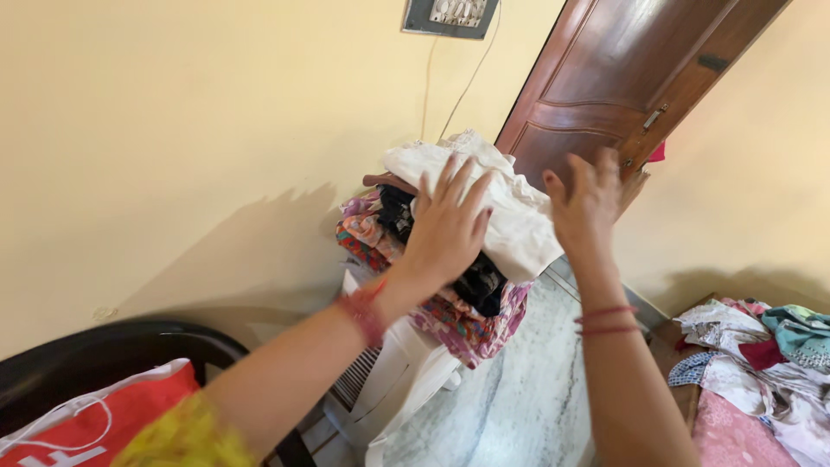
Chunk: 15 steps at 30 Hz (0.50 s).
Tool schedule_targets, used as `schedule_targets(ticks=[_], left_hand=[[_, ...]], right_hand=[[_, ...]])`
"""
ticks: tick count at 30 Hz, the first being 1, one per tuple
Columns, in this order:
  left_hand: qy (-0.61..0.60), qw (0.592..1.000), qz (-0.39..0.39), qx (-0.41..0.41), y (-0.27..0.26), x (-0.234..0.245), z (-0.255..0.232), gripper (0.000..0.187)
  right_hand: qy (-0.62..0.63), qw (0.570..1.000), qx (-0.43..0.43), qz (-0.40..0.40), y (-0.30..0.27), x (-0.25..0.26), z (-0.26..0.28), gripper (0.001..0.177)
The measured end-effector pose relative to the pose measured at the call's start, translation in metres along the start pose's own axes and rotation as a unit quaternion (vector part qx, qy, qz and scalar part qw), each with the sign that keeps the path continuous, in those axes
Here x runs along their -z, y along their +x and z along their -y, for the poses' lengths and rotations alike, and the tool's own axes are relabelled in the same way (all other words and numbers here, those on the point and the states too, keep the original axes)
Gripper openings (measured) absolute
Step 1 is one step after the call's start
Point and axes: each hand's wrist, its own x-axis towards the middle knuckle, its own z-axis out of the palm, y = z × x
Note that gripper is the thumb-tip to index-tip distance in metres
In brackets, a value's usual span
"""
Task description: The person folds various garments including a striped top, a dark blue shirt with orange trim, a white shirt, a brown top, and a red patterned cloth. Each item is picked up, folded by hand, and placed on a stack on a nearby surface.
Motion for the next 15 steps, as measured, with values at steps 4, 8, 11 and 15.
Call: schedule_targets(ticks=[4,8,11,15], left_hand=[[0.139,0.989,0.055,-0.023,0.06,-0.048,0.033,0.052],[0.135,0.959,0.216,0.125,0.033,-0.065,0.08,0.055],[0.137,0.921,0.267,0.248,0.009,-0.068,0.094,0.063],[0.125,0.932,0.238,0.243,0.001,-0.062,0.09,0.065]], right_hand=[[-0.07,0.986,-0.027,0.148,0.032,-0.052,0.039,0.055],[-0.049,0.959,-0.08,0.267,0.004,-0.098,0.054,0.062],[-0.015,0.943,-0.106,0.315,-0.025,-0.125,0.033,0.067],[0.013,0.961,0.017,0.274,-0.041,-0.146,-0.008,0.068]])
